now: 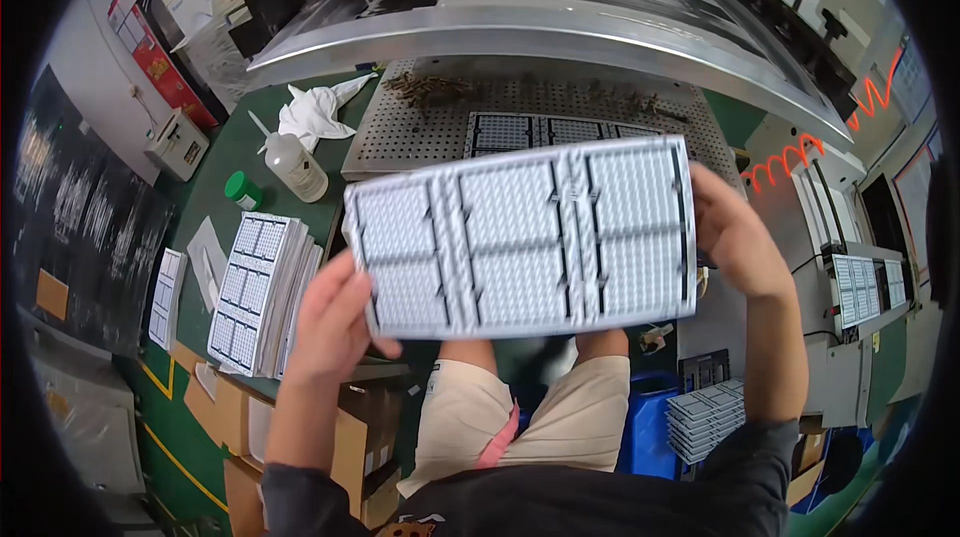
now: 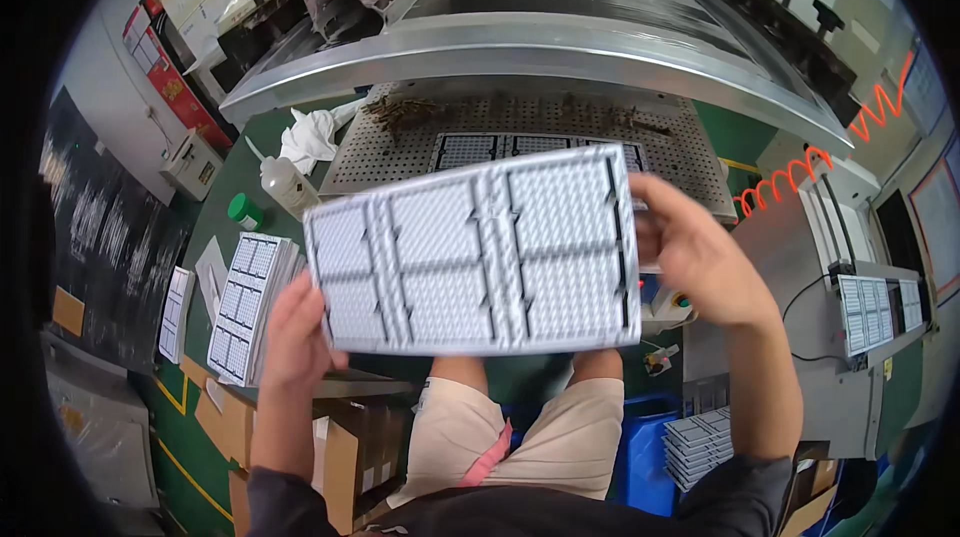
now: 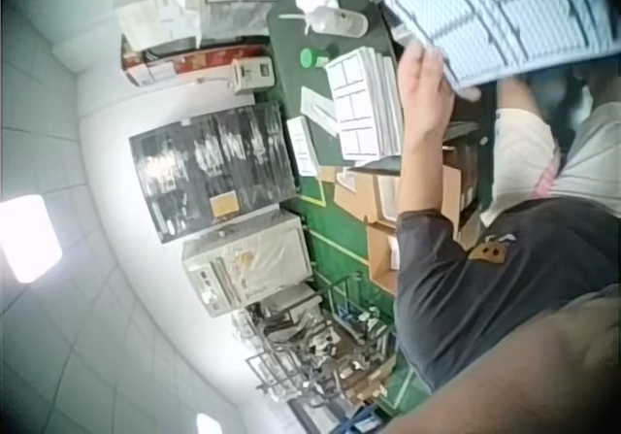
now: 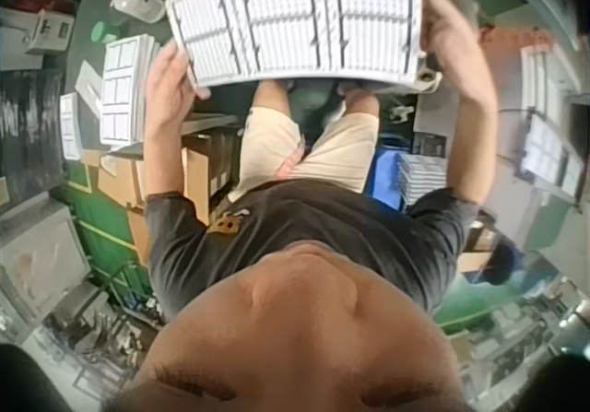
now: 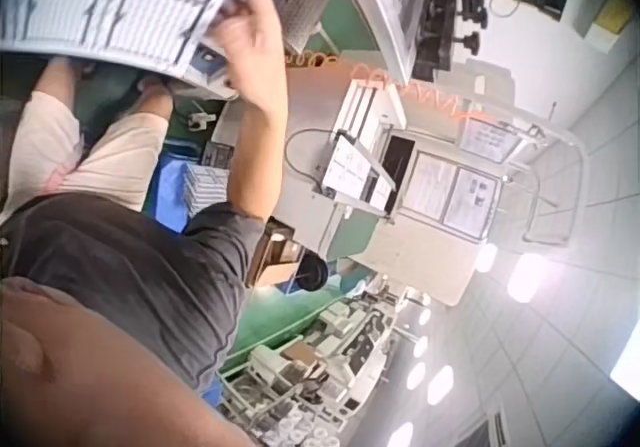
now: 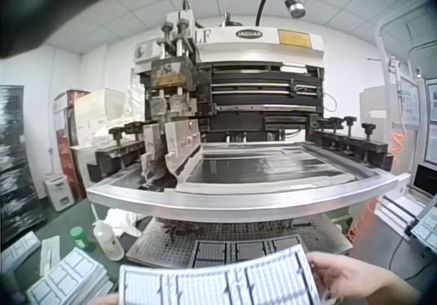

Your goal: Operating a machine to process PCB sheets, including loading the sheets from a box, starting the machine, and stacking the processed items.

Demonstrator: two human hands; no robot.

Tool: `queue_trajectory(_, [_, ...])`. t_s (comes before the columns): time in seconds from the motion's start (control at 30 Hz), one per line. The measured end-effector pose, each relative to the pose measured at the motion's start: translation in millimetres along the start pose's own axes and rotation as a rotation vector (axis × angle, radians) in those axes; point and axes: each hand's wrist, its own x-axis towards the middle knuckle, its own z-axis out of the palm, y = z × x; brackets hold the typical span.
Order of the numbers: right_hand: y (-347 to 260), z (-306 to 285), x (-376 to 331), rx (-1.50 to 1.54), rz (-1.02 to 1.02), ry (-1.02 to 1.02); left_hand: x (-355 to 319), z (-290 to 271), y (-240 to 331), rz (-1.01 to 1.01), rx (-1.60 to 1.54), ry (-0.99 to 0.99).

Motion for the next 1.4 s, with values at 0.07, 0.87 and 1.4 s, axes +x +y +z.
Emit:
queue_trajectory(0.07, [4.2,-2.3,-1.6,-0.080,0.162,0.087,35.6,9.2,7.8,-0.007,0.035,0.013])
queue_trajectory(0.87, [73.6,-121.8,109.9,-1.060,0.176,0.659,281.9,-0.9,1.4,0.582,1.372,0.151])
queue_trajectory(1.4, [68.2,-112.8,103.1,-0.914,0.176,0.675,277.1,4.0,4.9,0.582,1.435,0.172])
